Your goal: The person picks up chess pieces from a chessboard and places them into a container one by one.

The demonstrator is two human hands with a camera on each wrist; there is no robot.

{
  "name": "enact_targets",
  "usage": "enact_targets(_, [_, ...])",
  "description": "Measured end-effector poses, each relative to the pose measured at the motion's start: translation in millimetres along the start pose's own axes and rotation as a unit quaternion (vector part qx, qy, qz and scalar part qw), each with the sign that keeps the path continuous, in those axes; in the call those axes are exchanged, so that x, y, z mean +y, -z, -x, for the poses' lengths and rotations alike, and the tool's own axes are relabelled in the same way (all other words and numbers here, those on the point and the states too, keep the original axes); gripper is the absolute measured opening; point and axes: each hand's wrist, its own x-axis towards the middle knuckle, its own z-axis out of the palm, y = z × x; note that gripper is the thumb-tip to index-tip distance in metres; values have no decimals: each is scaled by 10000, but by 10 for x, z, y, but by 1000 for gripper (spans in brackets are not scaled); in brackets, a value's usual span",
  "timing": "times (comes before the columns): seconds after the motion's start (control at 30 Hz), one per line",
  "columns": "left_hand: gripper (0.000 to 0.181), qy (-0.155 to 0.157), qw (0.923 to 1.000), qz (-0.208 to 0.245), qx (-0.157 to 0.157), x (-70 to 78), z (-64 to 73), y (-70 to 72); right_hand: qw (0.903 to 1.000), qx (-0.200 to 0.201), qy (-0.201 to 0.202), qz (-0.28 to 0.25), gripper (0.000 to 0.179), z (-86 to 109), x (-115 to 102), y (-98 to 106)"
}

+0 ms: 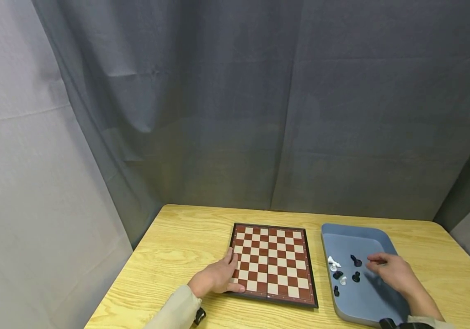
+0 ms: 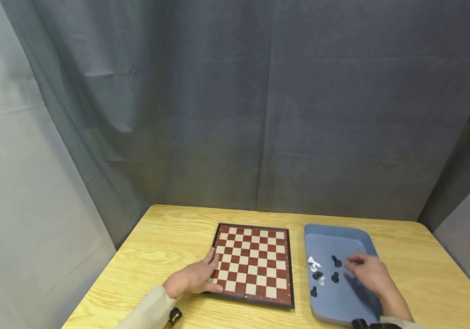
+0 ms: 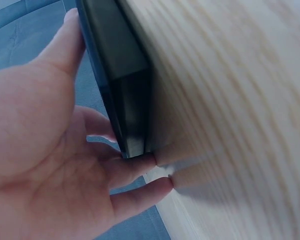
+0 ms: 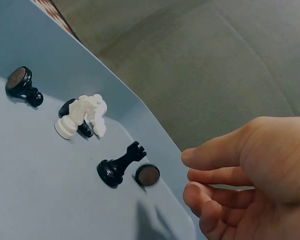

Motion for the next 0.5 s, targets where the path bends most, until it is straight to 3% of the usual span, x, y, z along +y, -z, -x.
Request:
enact_targets(0.33, [97, 47, 10000, -36, 41, -26, 20, 4, 9995, 191, 253, 78, 40, 30, -128, -53])
enact_targets(0.5, [97, 29, 10000, 69, 41, -16, 8, 1, 9991, -8, 388, 186, 42, 28, -178, -80])
